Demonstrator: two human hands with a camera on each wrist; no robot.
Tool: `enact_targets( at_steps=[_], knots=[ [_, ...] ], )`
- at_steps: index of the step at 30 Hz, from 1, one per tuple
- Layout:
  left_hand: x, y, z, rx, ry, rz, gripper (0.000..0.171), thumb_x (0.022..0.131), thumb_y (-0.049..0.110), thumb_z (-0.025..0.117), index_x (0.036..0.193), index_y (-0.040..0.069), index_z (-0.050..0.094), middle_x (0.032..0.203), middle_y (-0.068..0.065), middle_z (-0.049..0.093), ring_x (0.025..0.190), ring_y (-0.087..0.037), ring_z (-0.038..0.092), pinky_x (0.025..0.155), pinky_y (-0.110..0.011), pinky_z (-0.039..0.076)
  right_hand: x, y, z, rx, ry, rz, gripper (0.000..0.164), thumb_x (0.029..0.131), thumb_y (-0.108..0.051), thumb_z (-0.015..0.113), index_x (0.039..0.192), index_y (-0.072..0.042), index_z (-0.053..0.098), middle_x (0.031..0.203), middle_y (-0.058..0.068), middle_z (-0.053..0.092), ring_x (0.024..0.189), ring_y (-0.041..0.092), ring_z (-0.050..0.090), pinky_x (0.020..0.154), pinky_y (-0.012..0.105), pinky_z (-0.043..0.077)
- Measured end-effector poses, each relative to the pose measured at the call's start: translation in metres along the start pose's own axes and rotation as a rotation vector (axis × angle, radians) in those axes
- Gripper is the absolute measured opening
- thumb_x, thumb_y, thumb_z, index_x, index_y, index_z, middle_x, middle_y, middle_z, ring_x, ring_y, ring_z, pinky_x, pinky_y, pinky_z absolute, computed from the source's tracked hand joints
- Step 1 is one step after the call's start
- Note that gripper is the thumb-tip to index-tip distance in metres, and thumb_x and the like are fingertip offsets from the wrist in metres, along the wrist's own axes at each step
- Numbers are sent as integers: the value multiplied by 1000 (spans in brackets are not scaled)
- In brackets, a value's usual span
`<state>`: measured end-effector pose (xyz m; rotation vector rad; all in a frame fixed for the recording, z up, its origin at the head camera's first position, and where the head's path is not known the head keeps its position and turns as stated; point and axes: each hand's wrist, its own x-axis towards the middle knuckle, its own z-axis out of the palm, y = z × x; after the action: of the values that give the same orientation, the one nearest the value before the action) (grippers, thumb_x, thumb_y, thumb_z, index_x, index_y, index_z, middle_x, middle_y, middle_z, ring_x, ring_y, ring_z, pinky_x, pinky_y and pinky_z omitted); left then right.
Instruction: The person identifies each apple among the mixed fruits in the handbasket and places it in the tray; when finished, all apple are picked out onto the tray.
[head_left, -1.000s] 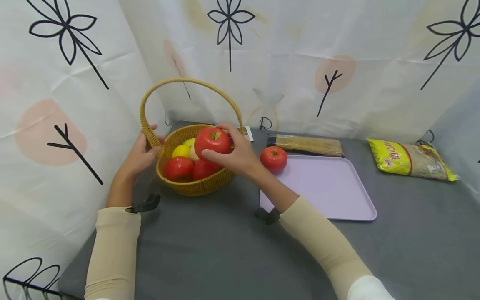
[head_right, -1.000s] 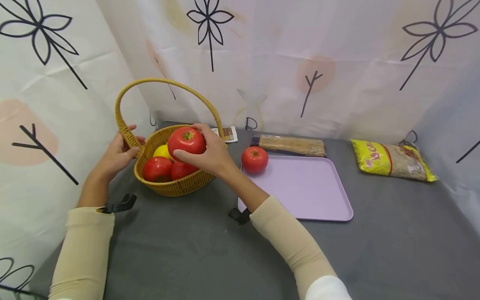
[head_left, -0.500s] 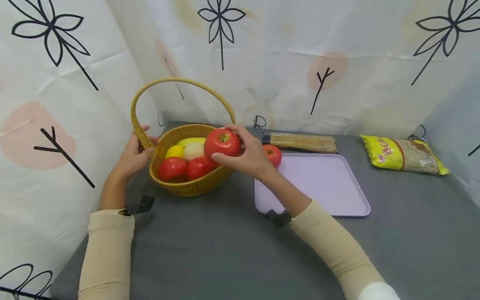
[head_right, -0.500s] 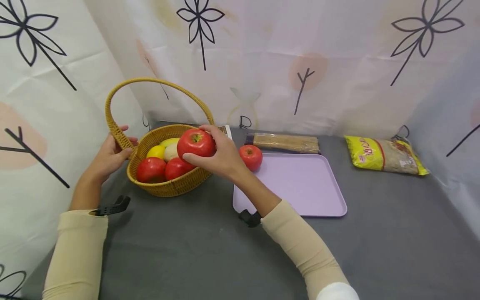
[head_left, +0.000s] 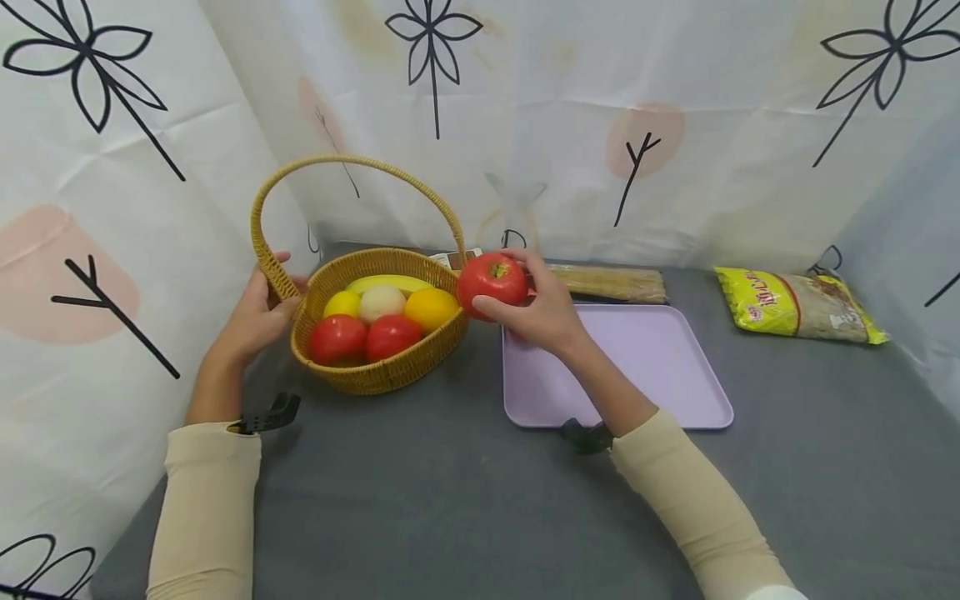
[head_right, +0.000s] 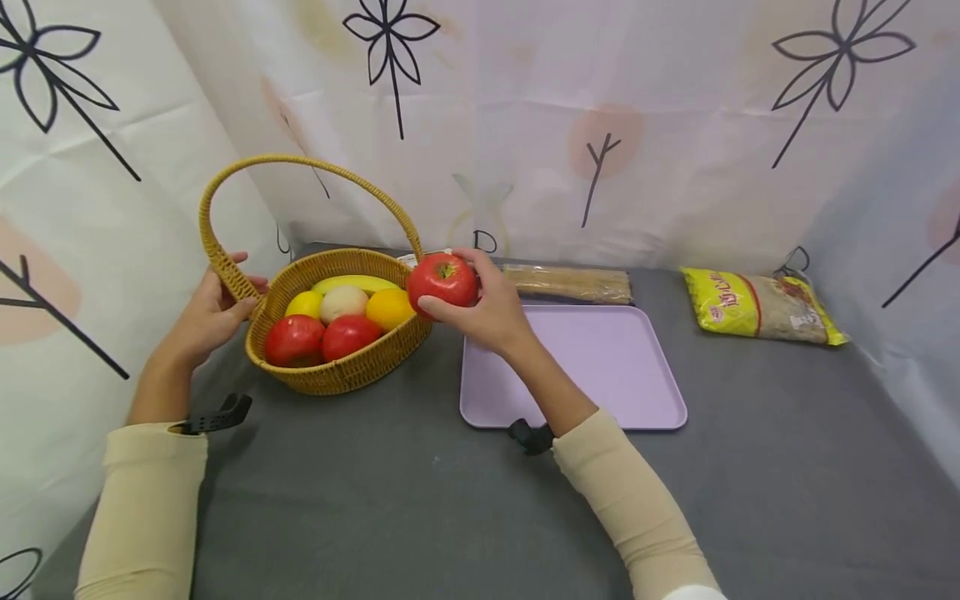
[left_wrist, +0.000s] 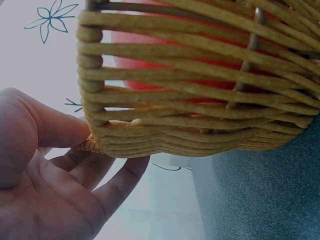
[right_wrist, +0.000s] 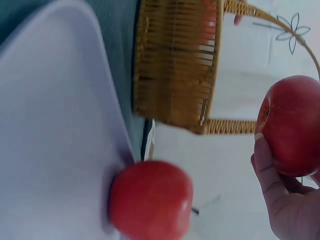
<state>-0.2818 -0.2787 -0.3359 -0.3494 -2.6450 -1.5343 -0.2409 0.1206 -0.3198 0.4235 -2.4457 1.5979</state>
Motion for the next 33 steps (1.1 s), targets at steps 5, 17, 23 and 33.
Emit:
enact_targets(
  at_steps=[5, 17, 23, 33],
  knots=[
    [1, 1, -2, 14, -16, 6, 67, 102, -1, 43, 158, 10, 9, 140, -32, 45, 128, -45, 44, 106, -65, 34, 0, 6, -15, -4, 35, 37, 73, 81, -37, 81, 143, -19, 47, 136, 7, 53, 119, 27, 51, 88, 46, 56],
    [0, -2, -6, 21, -41, -5, 66, 103, 4, 47, 158, 12, 12, 139, -27, 46, 128, -41, 48, 106, -49, 40, -1, 27, -39, 50, 110, 133, 71, 82, -37, 80, 143, -19, 46, 134, 7, 51, 119, 27, 50, 89, 47, 54],
    [1, -4, -6, 10, -47, 13, 62, 104, 6, 48, 157, 11, 15, 138, -28, 47, 127, -44, 48, 92, -23, 49, 1, 41, -54, -7, 120, 187, 75, 84, -39, 79, 146, -18, 42, 138, 8, 47, 124, 29, 46, 91, 49, 53],
    [0, -6, -5, 0, -42, 7, 62, 104, 6, 49, 157, 11, 17, 138, -28, 47, 127, -45, 48, 89, -20, 49, 2, 59, -68, -87, 150, 269, 76, 86, -40, 77, 146, -14, 39, 139, 12, 46, 128, 31, 43, 95, 51, 51]
  ],
)
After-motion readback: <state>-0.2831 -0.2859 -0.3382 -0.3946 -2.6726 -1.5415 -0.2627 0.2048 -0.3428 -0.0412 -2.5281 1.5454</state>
